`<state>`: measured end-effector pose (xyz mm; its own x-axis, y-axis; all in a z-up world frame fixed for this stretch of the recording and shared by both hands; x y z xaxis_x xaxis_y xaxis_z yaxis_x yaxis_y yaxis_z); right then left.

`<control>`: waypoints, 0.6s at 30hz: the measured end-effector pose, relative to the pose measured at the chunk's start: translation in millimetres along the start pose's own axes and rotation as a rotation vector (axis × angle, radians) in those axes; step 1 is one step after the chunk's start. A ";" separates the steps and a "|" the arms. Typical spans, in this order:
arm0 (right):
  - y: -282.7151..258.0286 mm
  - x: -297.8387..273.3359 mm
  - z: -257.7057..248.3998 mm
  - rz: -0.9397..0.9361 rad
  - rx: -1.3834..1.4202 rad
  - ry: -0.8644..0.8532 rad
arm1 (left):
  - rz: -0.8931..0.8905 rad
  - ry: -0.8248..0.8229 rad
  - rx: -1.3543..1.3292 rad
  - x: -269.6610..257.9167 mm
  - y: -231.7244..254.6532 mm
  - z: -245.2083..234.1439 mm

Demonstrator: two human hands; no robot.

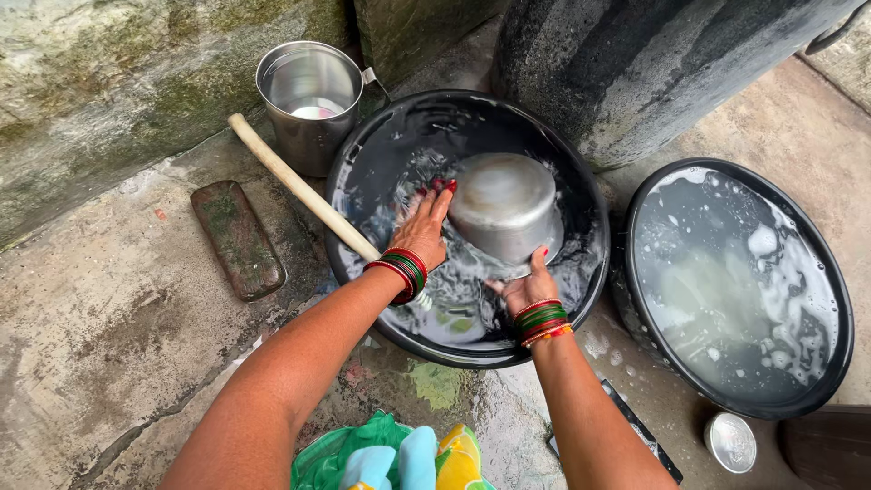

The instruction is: The person washes metal pots and bowls with a cloth and soapy water before rinsing them in a basin of clean water.

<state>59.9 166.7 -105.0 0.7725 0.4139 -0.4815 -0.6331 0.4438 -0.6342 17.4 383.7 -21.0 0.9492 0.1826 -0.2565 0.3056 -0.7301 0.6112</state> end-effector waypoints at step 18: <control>27.8 37.4 -88.5 0.076 -0.252 0.289 | 0.176 0.054 0.158 -10.6 13.4 2.3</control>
<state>75.5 124.2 -194.2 0.7283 0.1811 -0.6609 -0.6852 0.1964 -0.7013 11.3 370.5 -11.9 0.9907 0.0753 -0.1130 0.1233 -0.8471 0.5169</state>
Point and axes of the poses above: each hand's wrist, its own x-axis towards the middle knuckle, its own z-axis out of the palm, y = z × x, the point moved 10 cm from there along x, towards the middle knuckle, and after that the axes turned 1 degree about z, right-handed, at the moved point
